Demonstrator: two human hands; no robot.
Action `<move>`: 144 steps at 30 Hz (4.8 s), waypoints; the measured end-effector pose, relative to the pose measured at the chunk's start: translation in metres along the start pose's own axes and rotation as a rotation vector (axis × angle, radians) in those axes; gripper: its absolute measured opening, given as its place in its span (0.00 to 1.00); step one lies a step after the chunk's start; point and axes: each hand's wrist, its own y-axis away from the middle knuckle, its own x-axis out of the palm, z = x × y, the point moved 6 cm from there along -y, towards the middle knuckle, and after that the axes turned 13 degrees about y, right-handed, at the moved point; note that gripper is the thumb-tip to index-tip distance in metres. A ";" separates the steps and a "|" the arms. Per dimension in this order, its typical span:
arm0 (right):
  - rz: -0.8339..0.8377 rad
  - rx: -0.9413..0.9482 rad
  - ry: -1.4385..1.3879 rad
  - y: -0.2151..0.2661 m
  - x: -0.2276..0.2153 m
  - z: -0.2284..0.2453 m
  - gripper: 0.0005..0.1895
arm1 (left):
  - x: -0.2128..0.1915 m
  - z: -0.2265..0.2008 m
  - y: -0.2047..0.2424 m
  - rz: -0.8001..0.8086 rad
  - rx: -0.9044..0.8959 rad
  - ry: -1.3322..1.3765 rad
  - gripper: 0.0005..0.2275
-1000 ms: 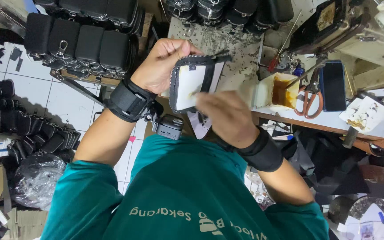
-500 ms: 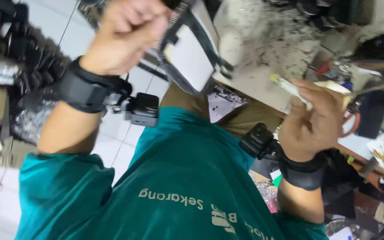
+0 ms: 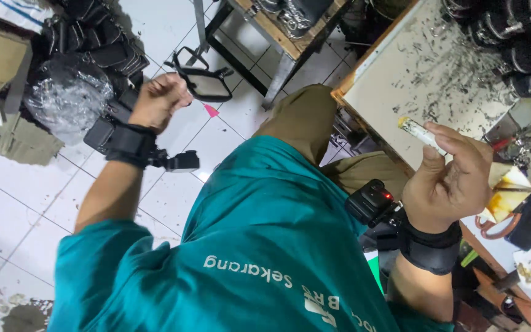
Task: Applying adhesive to the edges of leather pouches using a small applicator stick
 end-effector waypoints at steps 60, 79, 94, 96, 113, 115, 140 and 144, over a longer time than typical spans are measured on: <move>-0.533 0.837 0.137 0.175 -0.167 -0.130 0.07 | 0.707 0.043 -0.120 0.148 0.822 -1.829 0.44; -0.561 0.438 -0.025 0.073 -0.145 -0.098 0.07 | 0.556 0.025 0.083 1.251 0.128 -0.463 0.39; -0.282 0.348 -0.242 -0.001 -0.090 -0.072 0.26 | 0.514 0.053 0.112 1.399 -0.235 -0.512 0.35; -0.337 0.331 -0.119 -0.002 -0.093 -0.074 0.24 | 0.520 0.041 0.109 1.203 -0.372 -0.199 0.27; -0.340 0.468 -0.272 0.035 -0.046 -0.061 0.28 | 0.517 0.044 0.083 0.858 -0.306 0.236 0.13; -0.331 0.509 -0.334 0.038 -0.040 -0.065 0.28 | 0.512 0.049 0.080 0.858 -0.281 0.248 0.13; -0.346 0.684 -0.659 0.070 0.006 -0.105 0.34 | 0.482 0.068 0.070 0.701 -0.326 0.437 0.14; -0.329 0.682 -0.660 0.068 0.005 -0.106 0.34 | 0.479 0.076 0.065 0.707 -0.349 0.437 0.14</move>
